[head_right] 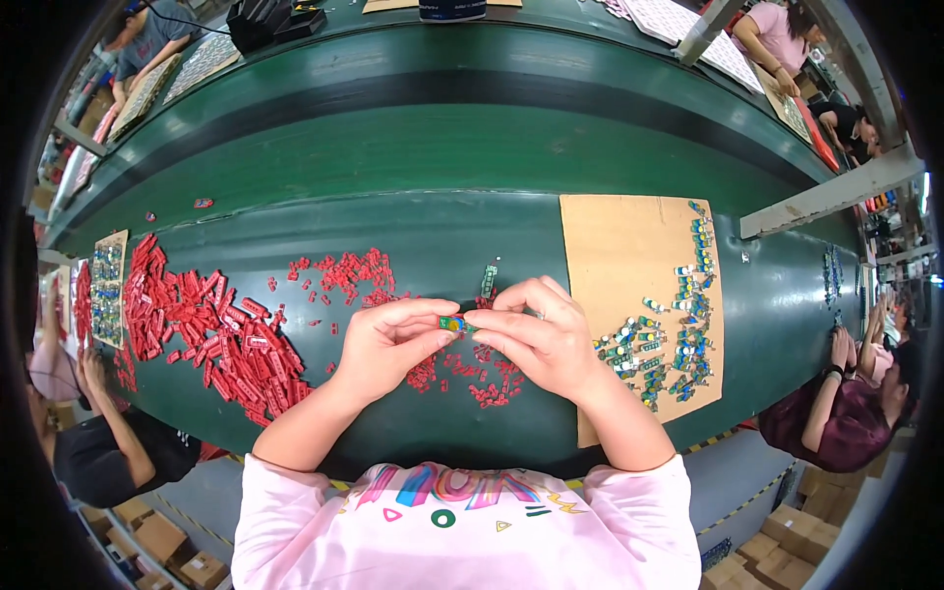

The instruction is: The person joins small plastic components by hand on an industrial assembly line.

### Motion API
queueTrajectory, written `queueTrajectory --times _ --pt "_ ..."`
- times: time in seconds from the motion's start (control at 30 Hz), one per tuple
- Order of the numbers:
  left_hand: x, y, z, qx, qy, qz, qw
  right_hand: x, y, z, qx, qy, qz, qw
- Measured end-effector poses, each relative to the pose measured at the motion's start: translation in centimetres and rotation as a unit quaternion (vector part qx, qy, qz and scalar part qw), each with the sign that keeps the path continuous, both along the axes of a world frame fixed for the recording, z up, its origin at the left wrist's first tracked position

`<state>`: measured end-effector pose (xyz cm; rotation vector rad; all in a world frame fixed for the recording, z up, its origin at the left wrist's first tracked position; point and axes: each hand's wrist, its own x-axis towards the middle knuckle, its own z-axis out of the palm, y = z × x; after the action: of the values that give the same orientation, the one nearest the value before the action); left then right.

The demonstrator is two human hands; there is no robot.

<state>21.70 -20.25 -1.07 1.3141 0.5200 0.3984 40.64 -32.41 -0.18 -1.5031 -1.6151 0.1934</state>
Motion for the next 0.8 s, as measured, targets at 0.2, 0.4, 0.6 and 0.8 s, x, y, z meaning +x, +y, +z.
queueTrajectory --times 0.2,0.4,0.6,0.8 --pt "-0.1 -0.1 -0.2 -0.027 -0.034 0.009 0.999 0.0 0.0 0.0 0.013 -0.050 -0.013 0.999" --pt "0.3 -0.6 -0.2 -0.091 -0.054 0.060 0.993 -1.3 -0.7 -0.7 0.049 -0.052 -0.061 0.996" --pt "0.1 -1.1 -0.4 -0.044 -0.041 0.072 0.996 -1.6 -0.5 -0.3 -0.024 0.198 -0.042 0.979" --pt "0.8 -1.2 -0.2 0.136 -0.029 0.070 0.988 -1.3 -0.5 -1.2 -0.148 0.347 -0.021 0.926"
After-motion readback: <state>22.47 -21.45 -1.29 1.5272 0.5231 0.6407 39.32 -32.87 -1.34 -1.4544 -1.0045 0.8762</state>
